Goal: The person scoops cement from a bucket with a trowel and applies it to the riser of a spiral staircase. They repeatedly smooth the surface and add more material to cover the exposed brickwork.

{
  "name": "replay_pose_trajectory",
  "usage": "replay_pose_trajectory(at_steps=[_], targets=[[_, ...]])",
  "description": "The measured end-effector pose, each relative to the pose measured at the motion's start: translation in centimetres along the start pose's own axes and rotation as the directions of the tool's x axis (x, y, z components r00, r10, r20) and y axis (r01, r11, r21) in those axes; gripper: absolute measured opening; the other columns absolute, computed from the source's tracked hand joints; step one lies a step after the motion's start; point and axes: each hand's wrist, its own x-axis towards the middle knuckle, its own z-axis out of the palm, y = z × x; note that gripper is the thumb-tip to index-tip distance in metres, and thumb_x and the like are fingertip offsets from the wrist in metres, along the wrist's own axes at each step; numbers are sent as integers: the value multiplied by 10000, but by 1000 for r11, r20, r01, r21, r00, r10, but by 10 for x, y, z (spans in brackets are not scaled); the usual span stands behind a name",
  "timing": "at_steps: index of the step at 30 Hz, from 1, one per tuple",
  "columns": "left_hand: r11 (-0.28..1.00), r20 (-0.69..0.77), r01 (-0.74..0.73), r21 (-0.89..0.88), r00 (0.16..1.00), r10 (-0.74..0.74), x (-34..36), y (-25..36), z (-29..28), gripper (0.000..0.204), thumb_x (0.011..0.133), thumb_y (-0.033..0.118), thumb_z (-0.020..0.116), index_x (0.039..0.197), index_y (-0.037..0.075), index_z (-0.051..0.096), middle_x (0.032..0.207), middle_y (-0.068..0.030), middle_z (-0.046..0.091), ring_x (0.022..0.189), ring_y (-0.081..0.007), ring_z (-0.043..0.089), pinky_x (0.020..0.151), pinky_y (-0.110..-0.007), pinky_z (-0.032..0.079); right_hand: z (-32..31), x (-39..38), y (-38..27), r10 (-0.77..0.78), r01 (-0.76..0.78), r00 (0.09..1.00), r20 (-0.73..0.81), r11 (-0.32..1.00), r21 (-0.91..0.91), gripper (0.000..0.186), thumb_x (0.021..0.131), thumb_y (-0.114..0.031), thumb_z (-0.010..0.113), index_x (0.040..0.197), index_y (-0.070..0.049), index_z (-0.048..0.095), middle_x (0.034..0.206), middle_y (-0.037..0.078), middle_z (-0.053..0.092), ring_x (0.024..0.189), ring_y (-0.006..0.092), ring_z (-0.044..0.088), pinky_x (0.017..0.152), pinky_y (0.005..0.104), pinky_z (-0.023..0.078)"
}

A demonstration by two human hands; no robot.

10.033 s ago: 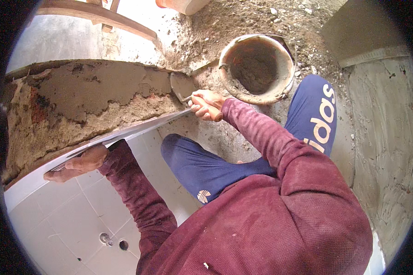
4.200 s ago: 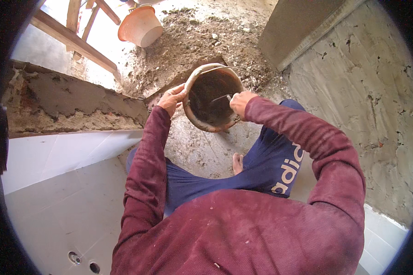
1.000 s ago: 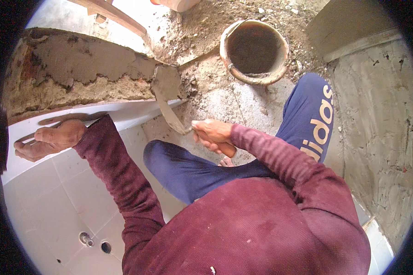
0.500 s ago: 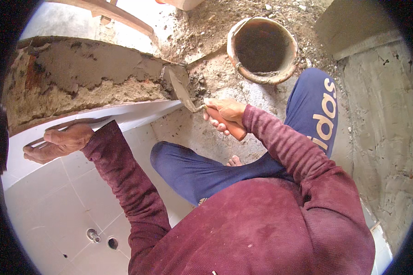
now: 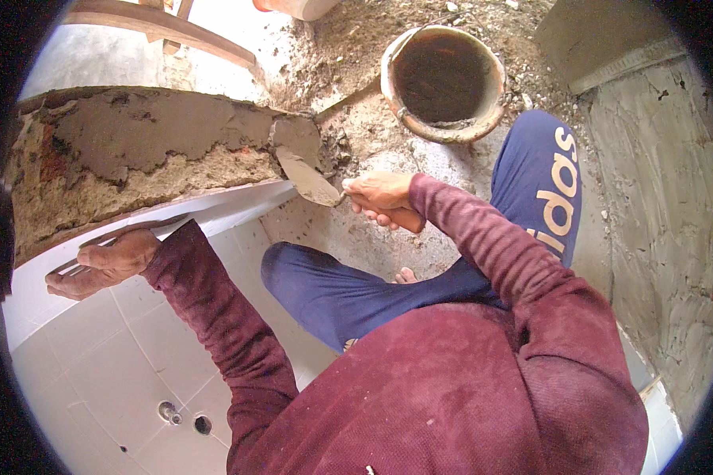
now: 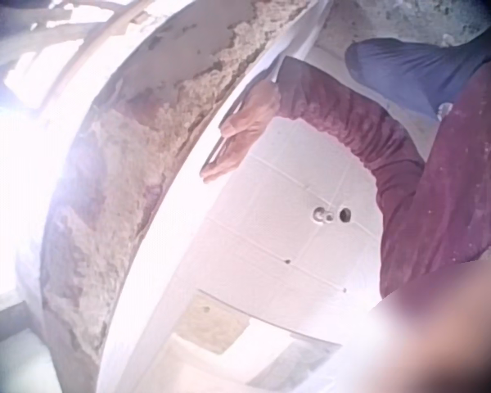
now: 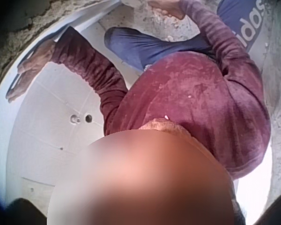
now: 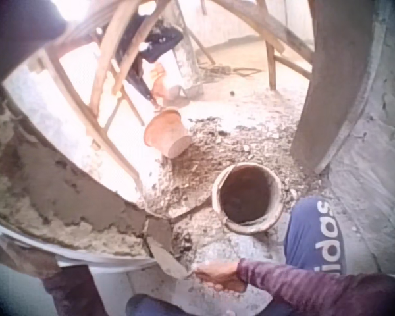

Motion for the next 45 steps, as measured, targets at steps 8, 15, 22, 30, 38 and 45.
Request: replay_pose_trajectory(at_steps=[8, 15, 22, 30, 38, 45], targets=[[999, -9, -34, -36, 999, 34, -1, 9, 6, 515, 960, 303, 407, 1386, 16, 358, 1379, -199, 347, 1351, -283, 281, 1100, -486, 272, -1, 17, 6, -109, 107, 994, -18, 907, 408, 489, 1001, -479, 273, 916, -65, 521, 579, -41, 408, 382, 55, 374, 320, 237, 355], [993, -2, 76, -92, 997, -76, -2, 10, 8, 597, 923, 384, 467, 1364, -6, 369, 1409, -209, 274, 1366, -309, 225, 1122, -518, 178, 29, 49, -5, -168, 109, 982, 84, 874, 474, 477, 985, -476, 308, 873, -63, 518, 560, -30, 420, 383, 76, 380, 340, 258, 394], [999, -67, 49, -7, 996, -50, -5, 3, 6, 614, 900, 398, 462, 1359, -6, 406, 1377, -243, 346, 1393, -315, 200, 1118, -556, 155, 60, 1, -3, -184, 160, 977, 107, 967, 201, 476, 978, -463, 327, 875, -34, 504, 548, 9, 453, 379, 110, 453, 322, 291, 432], [996, 36, 91, 14, 995, -91, 3, 15, -1, 572, 935, 405, 444, 1371, 38, 387, 1409, -230, 281, 1378, -322, 207, 1112, -512, 191, 24, -22, 27, -34, 10, 996, 82, 961, 278, 431, 1002, -438, 315, 937, -56, 503, 576, -2, 453, 395, 102, 442, 336, 279, 426], [996, -5, 89, -22, 996, -89, 2, 17, 6, 571, 935, 387, 450, 1370, 21, 392, 1419, -230, 288, 1390, -319, 194, 1122, -513, 173, 14, -14, 21, 95, -95, 995, 7, 991, 89, 431, 964, -516, 369, 921, -119, 531, 584, -35, 467, 428, 78, 446, 377, 276, 400], [998, -22, 56, 9, 998, -56, 6, 11, 1, 556, 938, 377, 447, 1357, 12, 419, 1398, -235, 321, 1375, -326, 227, 1115, -512, 181, 7, -6, 7, 43, -39, 999, -12, 970, 242, 406, 988, -463, 349, 920, -100, 517, 570, -31, 434, 395, 73, 400, 335, 248, 374]])
